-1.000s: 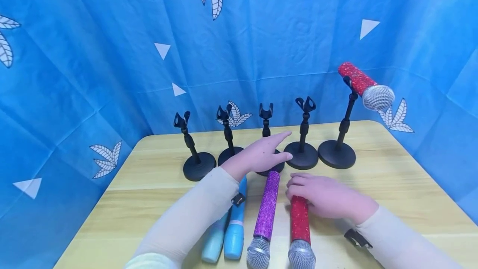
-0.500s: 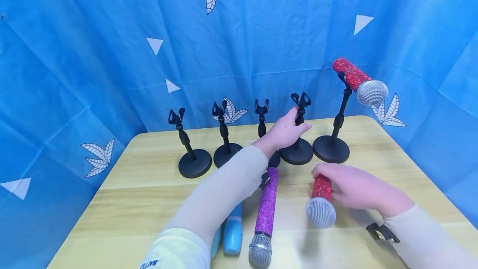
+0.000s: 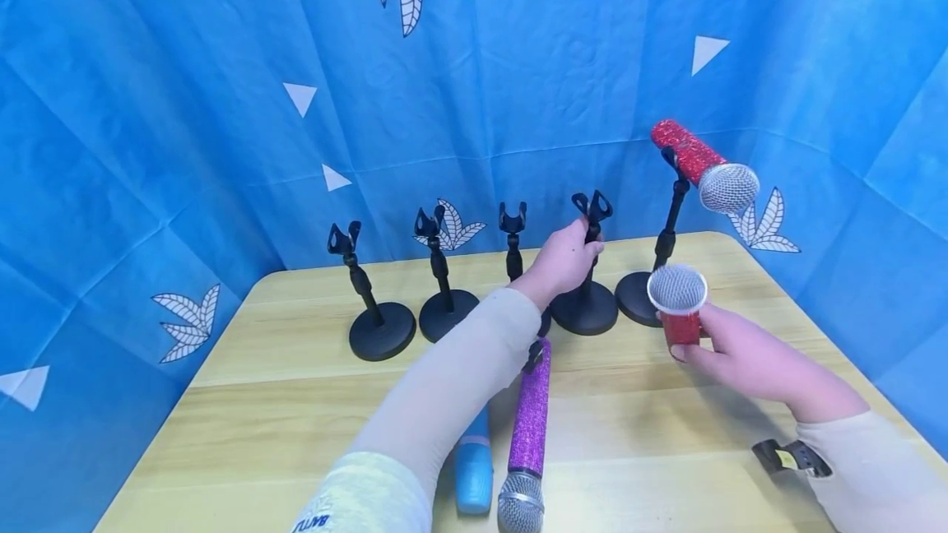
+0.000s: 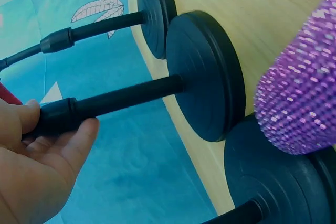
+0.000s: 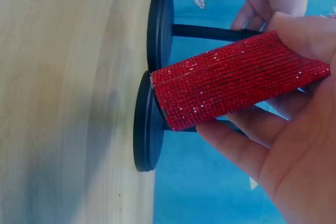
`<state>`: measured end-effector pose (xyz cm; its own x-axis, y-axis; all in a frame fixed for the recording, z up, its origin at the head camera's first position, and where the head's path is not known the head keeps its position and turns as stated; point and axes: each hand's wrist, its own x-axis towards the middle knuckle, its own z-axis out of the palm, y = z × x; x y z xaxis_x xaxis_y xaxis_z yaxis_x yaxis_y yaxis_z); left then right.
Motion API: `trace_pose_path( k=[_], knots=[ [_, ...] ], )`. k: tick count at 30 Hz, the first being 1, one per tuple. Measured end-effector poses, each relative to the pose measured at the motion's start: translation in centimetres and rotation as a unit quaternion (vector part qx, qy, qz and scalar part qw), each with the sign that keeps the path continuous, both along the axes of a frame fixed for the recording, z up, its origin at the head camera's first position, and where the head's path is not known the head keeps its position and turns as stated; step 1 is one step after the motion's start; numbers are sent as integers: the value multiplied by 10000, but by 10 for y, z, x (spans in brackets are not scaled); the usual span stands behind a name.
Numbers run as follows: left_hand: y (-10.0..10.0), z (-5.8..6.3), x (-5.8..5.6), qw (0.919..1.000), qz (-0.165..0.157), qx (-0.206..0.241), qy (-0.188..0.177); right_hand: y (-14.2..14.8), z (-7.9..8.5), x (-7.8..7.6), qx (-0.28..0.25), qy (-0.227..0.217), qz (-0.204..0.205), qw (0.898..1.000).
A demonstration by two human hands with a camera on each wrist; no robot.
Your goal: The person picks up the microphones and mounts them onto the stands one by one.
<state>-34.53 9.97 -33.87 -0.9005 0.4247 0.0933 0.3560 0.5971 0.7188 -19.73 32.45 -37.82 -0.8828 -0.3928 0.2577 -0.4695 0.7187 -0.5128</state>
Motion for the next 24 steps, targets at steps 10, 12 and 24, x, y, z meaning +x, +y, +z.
trace_pose_path(
  k=[10, 12, 24],
  knots=[
    [-13, 0, 23, 9978, -528, -382, 70, -2, 6, -7, -123, -15, -337, 9994],
    [-17, 0, 27, 9967, -696, -413, 33, -4, 8, -8, -159, 67, -320, 9993],
    [-43, -1, 54, 9890, -1426, -383, 95, -33, 29, -18, -802, 486, -329, 9951]
  ],
)
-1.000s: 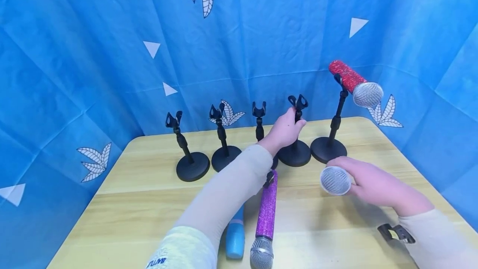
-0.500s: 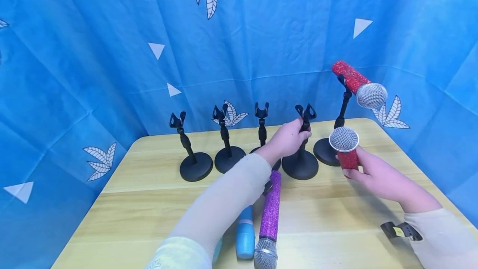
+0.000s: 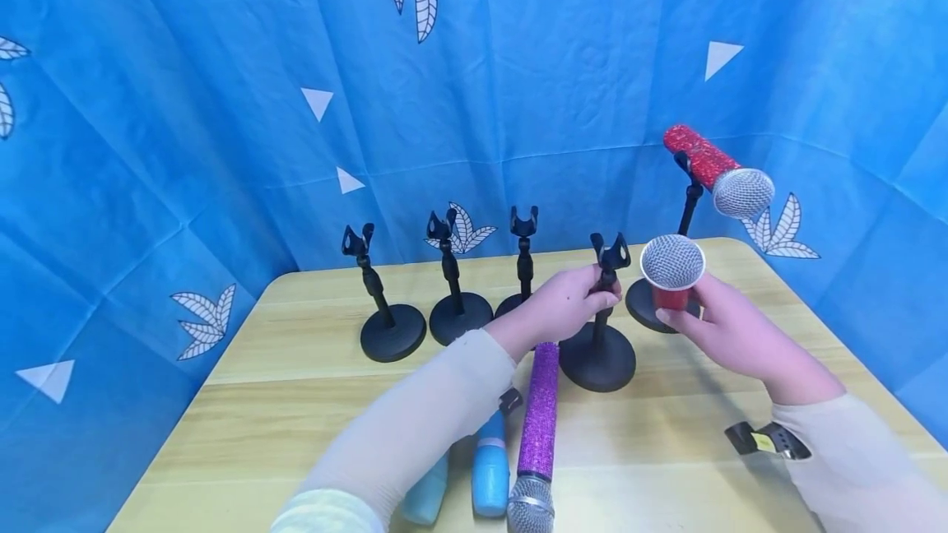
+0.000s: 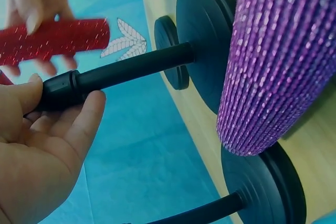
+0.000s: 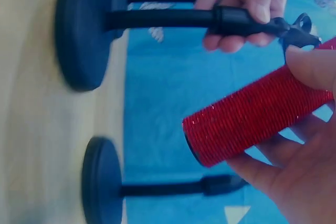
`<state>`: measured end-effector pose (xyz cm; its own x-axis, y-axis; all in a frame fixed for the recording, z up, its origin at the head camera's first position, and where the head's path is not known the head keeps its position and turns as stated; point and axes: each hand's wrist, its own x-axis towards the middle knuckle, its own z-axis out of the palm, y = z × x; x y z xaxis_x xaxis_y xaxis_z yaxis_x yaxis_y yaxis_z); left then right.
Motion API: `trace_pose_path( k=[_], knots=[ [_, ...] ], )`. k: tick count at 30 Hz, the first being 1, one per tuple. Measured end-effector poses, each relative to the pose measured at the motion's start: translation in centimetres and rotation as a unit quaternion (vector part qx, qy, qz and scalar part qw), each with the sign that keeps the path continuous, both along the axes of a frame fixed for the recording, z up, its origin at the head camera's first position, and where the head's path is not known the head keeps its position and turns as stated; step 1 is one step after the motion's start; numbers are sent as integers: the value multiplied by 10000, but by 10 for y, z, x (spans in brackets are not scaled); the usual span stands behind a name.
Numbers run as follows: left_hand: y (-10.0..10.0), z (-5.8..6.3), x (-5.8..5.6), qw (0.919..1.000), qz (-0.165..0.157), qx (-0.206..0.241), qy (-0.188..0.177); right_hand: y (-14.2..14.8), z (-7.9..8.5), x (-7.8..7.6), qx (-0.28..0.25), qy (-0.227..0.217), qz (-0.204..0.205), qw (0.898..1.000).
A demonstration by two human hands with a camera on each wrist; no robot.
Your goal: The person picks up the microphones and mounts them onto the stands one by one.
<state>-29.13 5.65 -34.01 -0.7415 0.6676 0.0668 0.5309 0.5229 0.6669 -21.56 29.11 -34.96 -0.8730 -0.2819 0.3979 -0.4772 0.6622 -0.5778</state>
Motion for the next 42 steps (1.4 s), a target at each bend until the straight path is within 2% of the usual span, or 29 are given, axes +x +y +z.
trace_pose_path(
  k=[3, 7, 10, 14, 18, 22, 29, 34, 36, 39, 42],
  knots=[
    [-2, -1, 1, 9998, -179, -47, -87, -9, 7, -6, -286, 125, 113, 9994],
    [-7, -1, 1, 9990, -432, -146, -29, -22, 15, -13, -599, 605, 345, 9958],
    [-11, 0, 1, 9978, -629, -188, 48, -31, 21, -19, -872, 926, 497, 9906],
    [-16, 1, 2, 9965, -803, -213, -32, -40, 29, -27, -1311, 1216, 722, 9812],
    [-21, 1, 5, 9961, -854, -226, -76, -48, 36, -35, -1842, 1215, 1035, 9698],
    [-23, -1, 7, 9960, -872, -182, -41, -55, 39, -44, -2296, 938, 1262, 9605],
    [-23, -1, 8, 9951, -967, -129, 142, -68, 40, -55, -2286, 772, 1527, 9584],
    [-23, 1, 9, 9946, -1002, -85, 255, -72, 39, -61, -2402, 1099, 1927, 9450],
    [-23, 1, 8, 9943, -1023, -85, 272, -71, 38, -61, -2258, 1200, 1935, 9472],
    [-25, 0, 8, 9937, -1068, -138, 309, -70, 36, -61, -1847, 1218, 1884, 9568],
    [-25, -1, 8, 9926, -1134, -208, 393, -72, 41, -52, -1483, 1135, 1817, 9655]
  ],
)
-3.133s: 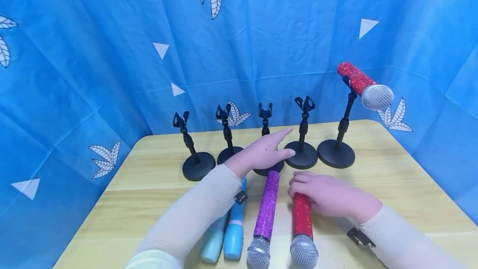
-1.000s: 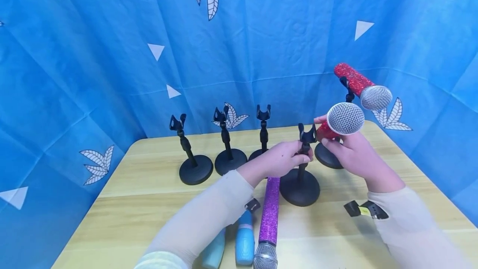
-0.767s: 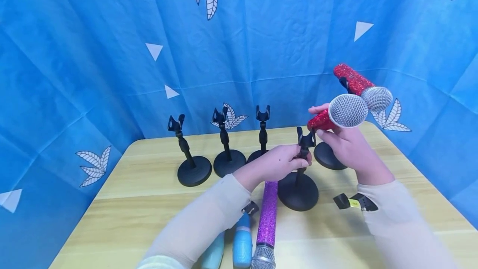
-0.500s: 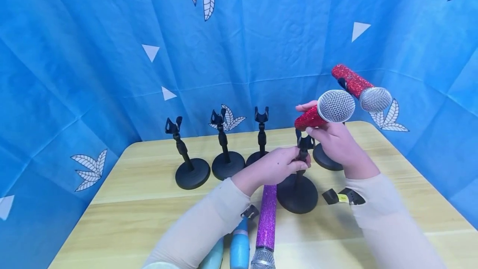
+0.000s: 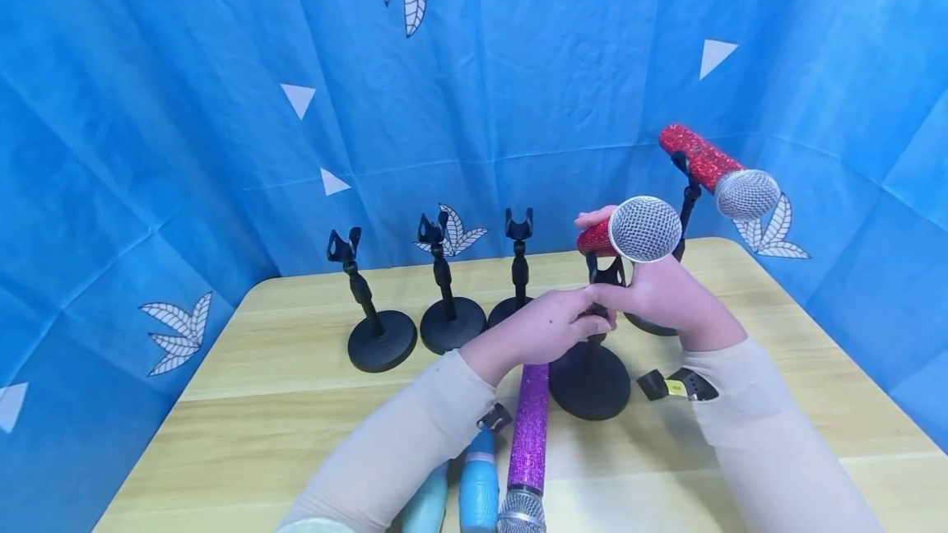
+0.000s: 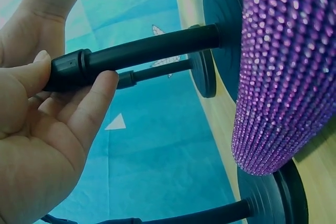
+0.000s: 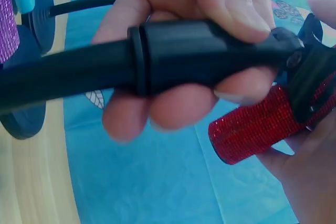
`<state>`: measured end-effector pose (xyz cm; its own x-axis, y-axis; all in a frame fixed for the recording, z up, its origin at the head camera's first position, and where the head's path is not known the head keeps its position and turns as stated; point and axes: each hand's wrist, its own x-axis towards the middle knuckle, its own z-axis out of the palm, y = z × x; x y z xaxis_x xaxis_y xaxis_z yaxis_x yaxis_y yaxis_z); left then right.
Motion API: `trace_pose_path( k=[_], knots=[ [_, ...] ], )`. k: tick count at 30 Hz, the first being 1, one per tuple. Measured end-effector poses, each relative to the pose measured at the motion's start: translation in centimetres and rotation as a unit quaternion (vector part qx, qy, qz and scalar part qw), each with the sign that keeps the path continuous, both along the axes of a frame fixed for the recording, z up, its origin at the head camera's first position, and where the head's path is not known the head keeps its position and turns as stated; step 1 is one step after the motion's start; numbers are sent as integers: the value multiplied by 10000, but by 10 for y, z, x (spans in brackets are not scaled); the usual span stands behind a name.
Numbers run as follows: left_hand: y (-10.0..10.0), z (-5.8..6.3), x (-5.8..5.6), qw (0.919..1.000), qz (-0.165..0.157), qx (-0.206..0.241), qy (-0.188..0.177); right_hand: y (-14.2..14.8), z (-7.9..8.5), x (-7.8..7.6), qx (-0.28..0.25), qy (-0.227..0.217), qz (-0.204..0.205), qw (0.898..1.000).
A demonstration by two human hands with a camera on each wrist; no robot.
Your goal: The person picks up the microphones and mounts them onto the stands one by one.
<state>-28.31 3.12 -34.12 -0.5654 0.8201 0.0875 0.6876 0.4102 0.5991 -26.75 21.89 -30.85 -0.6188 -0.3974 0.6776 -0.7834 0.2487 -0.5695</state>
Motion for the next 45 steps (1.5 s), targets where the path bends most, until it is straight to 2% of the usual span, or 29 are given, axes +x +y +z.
trace_pose_path(
  k=[4, 9, 13, 20, 29, 33, 37, 40, 43, 45],
  knots=[
    [0, -2, -1, 9999, -20, -56, 95, -1, 6, 7, 402, -143, -263, 9987],
    [1, -4, -2, 10000, 6, -30, -3, 12, -8, -8, 839, -208, -456, 9952],
    [0, -3, -2, 9999, 22, 7, -124, 17, -7, -8, 1093, -321, -508, 9922],
    [0, 0, -3, 9998, -20, -53, -177, 16, -2, -4, 1303, -595, -588, 9879],
    [-1, -4, -6, 9972, -168, 218, -698, 17, -3, -3, 1407, -668, -774, 9848],
    [-1, -7, -6, 9965, -301, 276, -727, 19, -7, -3, 1337, -626, -761, 9861],
    [-1, -7, -7, 9970, -418, 310, -567, 21, -10, -3, 1276, -552, -757, 9874],
    [0, -7, -7, 9973, -515, 292, -442, 22, -11, -1, 1067, -728, -687, 9892],
    [0, -6, -8, 9975, -557, 253, -360, 23, -11, -1, 711, -688, -364, 9944],
    [1, -6, -9, 9978, -520, 221, -358, 23, -9, -2, 469, -351, -7, 9983]
  ],
)
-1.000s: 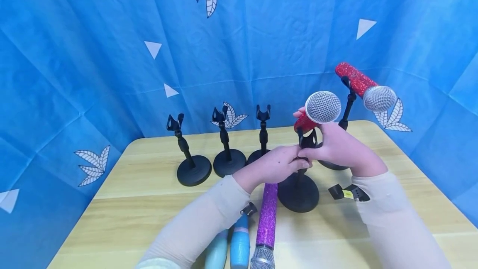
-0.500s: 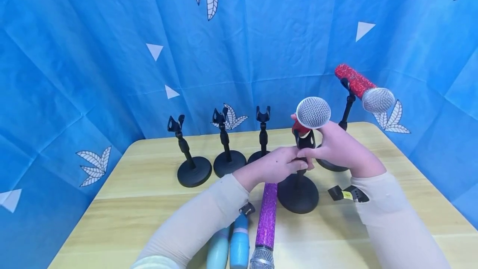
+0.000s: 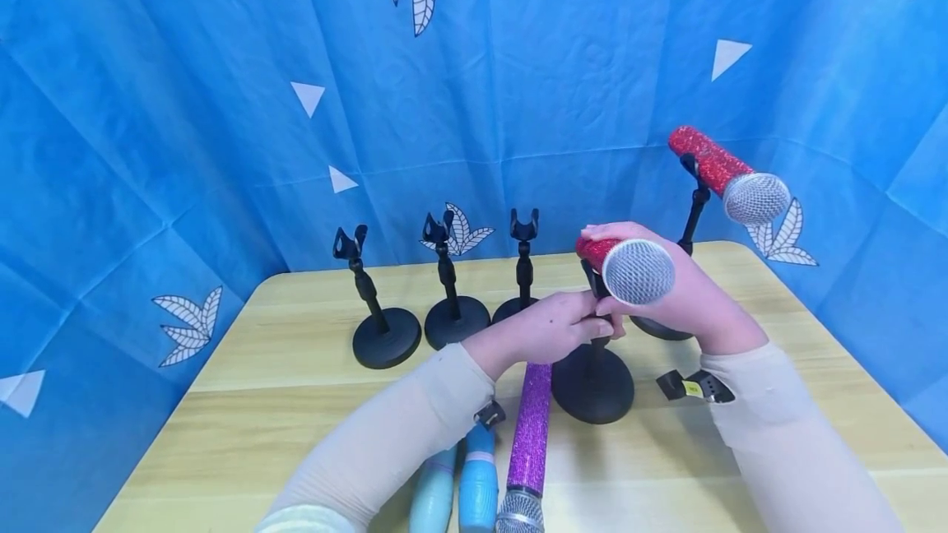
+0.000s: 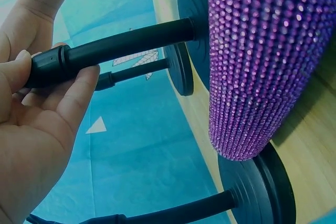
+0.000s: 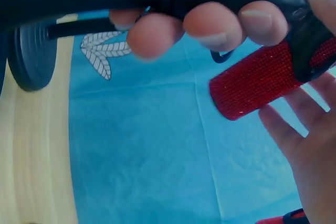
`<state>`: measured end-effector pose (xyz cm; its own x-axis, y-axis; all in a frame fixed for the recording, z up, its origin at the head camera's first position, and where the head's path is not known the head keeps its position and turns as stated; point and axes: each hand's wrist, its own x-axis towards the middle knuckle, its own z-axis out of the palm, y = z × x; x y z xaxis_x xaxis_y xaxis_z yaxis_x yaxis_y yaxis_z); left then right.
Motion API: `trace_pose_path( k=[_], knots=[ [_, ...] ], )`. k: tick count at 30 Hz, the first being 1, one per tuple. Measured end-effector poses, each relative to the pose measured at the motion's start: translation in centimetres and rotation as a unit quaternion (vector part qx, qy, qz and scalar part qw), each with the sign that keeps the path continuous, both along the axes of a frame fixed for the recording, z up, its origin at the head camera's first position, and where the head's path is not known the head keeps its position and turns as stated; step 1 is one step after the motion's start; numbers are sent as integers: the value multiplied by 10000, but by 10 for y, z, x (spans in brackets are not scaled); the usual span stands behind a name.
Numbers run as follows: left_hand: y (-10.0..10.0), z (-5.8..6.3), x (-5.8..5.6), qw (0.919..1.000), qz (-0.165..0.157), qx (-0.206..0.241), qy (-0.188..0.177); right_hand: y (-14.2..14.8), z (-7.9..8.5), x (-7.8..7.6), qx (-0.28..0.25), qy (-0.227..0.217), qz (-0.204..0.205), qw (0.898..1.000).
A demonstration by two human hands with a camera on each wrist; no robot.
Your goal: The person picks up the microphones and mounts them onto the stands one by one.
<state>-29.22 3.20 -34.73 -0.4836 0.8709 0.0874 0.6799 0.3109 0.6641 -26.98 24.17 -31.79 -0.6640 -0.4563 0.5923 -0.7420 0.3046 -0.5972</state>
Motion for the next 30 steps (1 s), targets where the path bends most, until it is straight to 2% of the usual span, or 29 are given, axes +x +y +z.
trace_pose_path(
  k=[2, 4, 7, 9, 13, 17, 24, 26, 30],
  knots=[
    [1, 0, 0, 9999, 81, -72, 11, 0, 2, -2, -13, 531, 272, 9982],
    [1, 1, 0, 9997, 175, -179, -45, 0, 5, -2, 188, 1049, 327, 9938],
    [2, 2, 0, 9992, 245, -323, -37, 2, 11, -1, 496, 1310, 249, 9898],
    [3, 4, 0, 9992, 212, -351, -34, 3, 14, 0, 579, 1254, 233, 9901],
    [4, 5, -1, 9996, 78, -280, 13, 3, 15, 0, 307, 816, 437, 9952],
    [3, 3, -1, 9999, 49, -163, -1, 0, 12, -1, 138, 642, 406, 9970],
    [1, 3, 0, 9998, 69, -184, -91, -2, 10, -3, 758, 463, -410, 9952],
    [0, 3, 0, 9997, 71, -185, -105, -3, 10, -2, 838, 451, -517, 9941],
    [0, 2, 0, 9999, 15, -154, 3, -2, 10, 0, 554, 250, -197, 9980]
  ],
)
